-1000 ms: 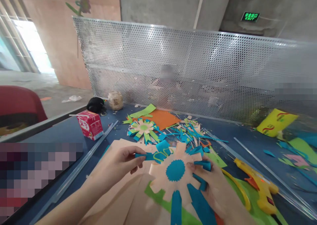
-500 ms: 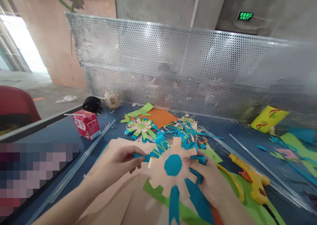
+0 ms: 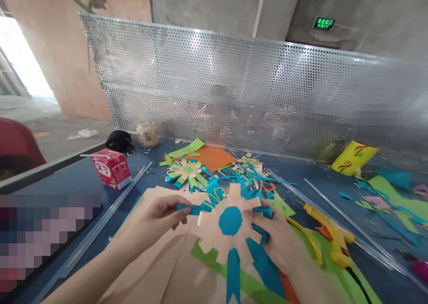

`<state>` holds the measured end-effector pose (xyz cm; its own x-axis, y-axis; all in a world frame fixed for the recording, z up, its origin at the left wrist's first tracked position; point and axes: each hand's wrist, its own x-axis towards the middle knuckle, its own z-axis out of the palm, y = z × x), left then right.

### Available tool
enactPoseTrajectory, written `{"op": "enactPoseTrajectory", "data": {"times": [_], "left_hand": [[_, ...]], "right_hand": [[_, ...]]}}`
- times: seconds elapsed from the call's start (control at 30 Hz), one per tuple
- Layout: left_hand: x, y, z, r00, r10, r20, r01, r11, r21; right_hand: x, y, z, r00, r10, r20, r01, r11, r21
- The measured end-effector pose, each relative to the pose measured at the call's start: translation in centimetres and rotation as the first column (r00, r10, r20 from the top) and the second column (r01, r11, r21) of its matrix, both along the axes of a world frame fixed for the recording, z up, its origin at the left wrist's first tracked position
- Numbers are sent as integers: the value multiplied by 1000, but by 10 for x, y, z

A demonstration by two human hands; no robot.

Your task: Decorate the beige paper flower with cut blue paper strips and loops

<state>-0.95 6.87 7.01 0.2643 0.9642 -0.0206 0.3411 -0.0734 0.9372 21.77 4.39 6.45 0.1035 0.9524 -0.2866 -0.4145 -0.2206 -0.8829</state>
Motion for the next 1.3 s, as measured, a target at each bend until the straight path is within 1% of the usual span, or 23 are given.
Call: {"op": "enactPoseTrajectory", "data": {"times": [0.13, 0.23, 0.33, 0.5, 0.6, 0.7, 0.83, 0.93, 1.17, 1.3], "left_hand": [[0, 0, 1, 1000, 1, -27, -1, 1000, 18], [0, -1, 4, 999, 12, -37, -12, 1000, 23], [1, -3, 7, 1000, -6, -27, 7, 999, 33], [-1, -2, 4, 999, -33, -1, 33, 998, 55], [-1, -2, 3, 999, -43, 4, 42, 997, 69], [-1, -2, 5, 999, -34, -8, 34, 997, 64], [0, -4, 9, 999, -11, -53, 14, 998, 59], [1, -5, 10, 997, 3, -80, 0, 999, 47], [2, -5, 12, 994, -10, -108, 15, 999, 49], [2, -7, 11, 994, -64, -88, 68, 997, 35]], "right_hand": [[1, -1, -1, 1000, -15, 4, 15, 1000, 1], [2, -2, -2, 999, -47, 4, 47, 999, -1], [3, -1, -3, 999, -46, 20, 46, 999, 9], [3, 0, -2, 996, -92, 16, 92, 996, -4], [3, 0, -3, 997, -72, 26, 72, 997, 9], [3, -1, -4, 998, -54, 31, 54, 998, 20], [4, -1, -5, 994, -32, 106, 30, 999, 23], [4, 0, -5, 992, -10, 125, 8, 1000, 18], [2, -2, -2, 994, -24, 107, 20, 999, 36], [1, -4, 1, 995, 2, 102, -5, 999, 31]]}}
